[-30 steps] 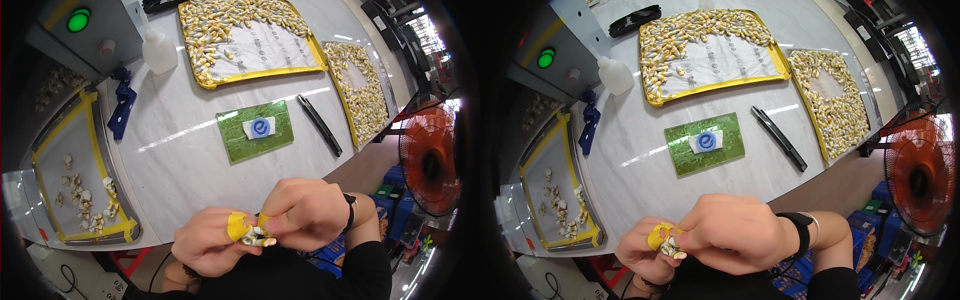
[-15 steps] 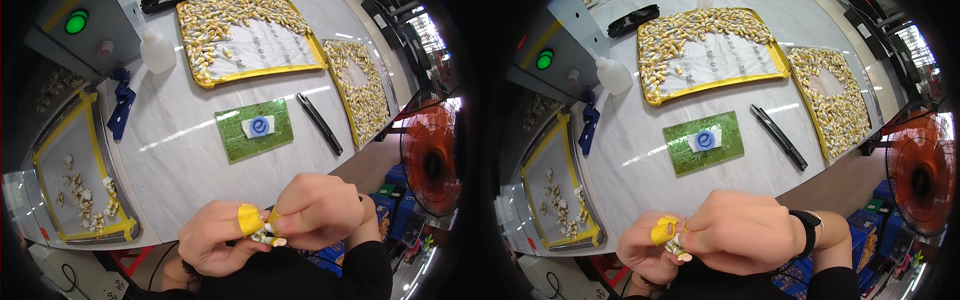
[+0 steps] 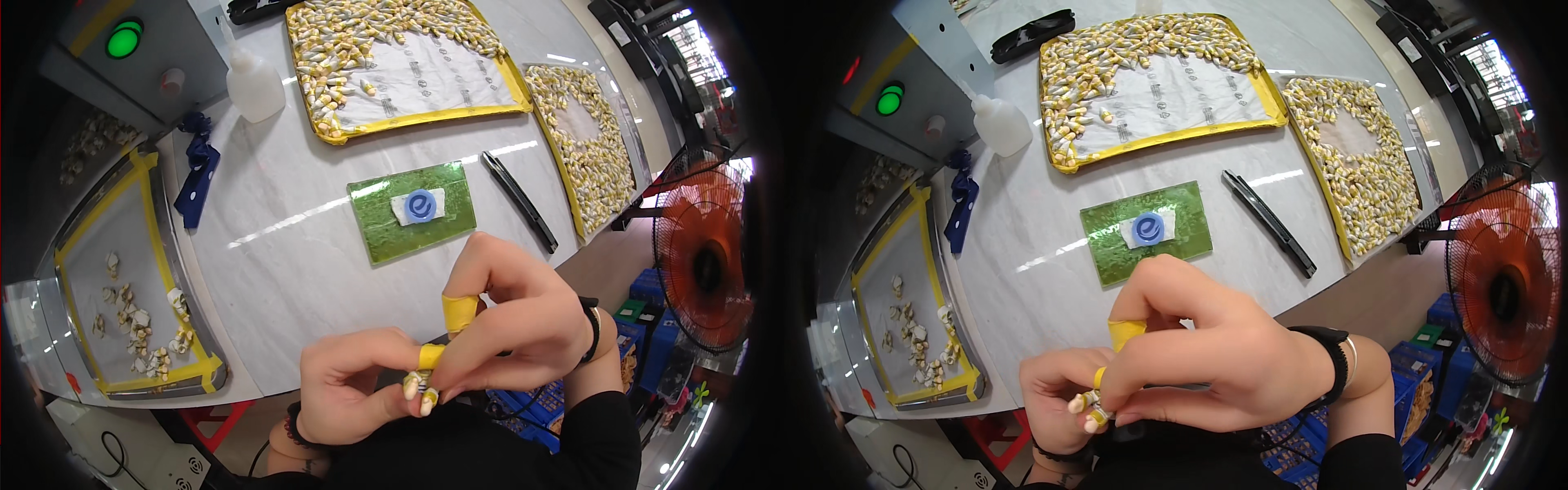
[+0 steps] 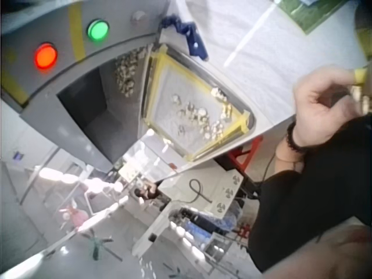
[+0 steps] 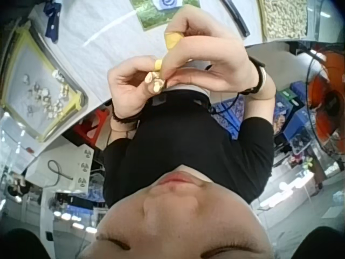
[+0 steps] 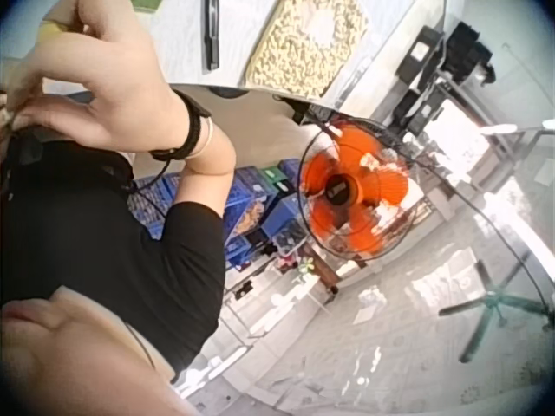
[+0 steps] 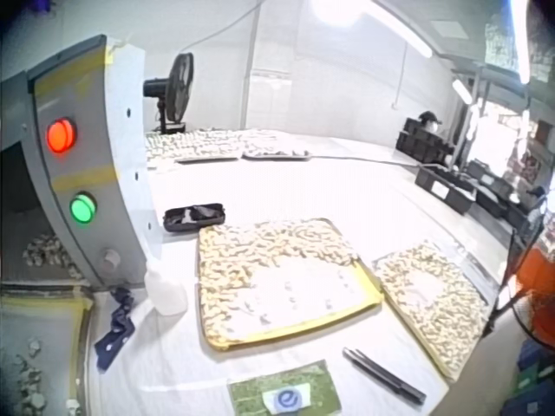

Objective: The person sits at a workstation and repeatedly picks up small white and yellow components from trays. They manipulate the parts with their hands, which are protected by yellow finger cots, and place the assembled units into a yellow-framed tray on the left. The process involves picking, aligning, and inserting components one by one.

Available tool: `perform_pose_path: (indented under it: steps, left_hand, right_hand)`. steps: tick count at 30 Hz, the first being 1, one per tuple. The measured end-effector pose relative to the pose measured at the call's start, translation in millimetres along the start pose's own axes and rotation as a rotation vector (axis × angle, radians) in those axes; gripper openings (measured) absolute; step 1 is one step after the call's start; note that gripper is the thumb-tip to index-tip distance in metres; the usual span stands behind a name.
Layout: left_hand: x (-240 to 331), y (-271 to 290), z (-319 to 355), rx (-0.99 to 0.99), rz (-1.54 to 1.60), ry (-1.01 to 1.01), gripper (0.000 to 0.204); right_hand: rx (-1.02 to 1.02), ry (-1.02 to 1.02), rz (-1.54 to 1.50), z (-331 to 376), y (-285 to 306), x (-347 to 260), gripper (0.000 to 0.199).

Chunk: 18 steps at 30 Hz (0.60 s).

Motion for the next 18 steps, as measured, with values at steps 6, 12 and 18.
perform_pose_path:
  steps: [6,12,18]
  left_hand:
    - [-10,-6,0,-0.070,-0.040,0.174,0.019]
    - [-12,-10,3,-0.113,-0.054,0.217,0.015]
    - [-15,-10,4,-0.115,-0.011,0.223,0.019]
  right_hand:
    - [-0.098,0.033,0.121,-2,-7,-5,0.018]
    - [-0.119,0.042,0.105,2,-12,-7,0.019]
    - [-0.117,-0.019,0.049,2,-9,-1,0.017]
Point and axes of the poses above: each hand's wrist, its own z-axis away from the middle knuckle, its own y-axis out of the back of the hand, x = y × z, the point moved 10 cm from there along -z, towards the middle knuckle, and after that the axes turned 11 degrees about x, right-handed, at the moved point
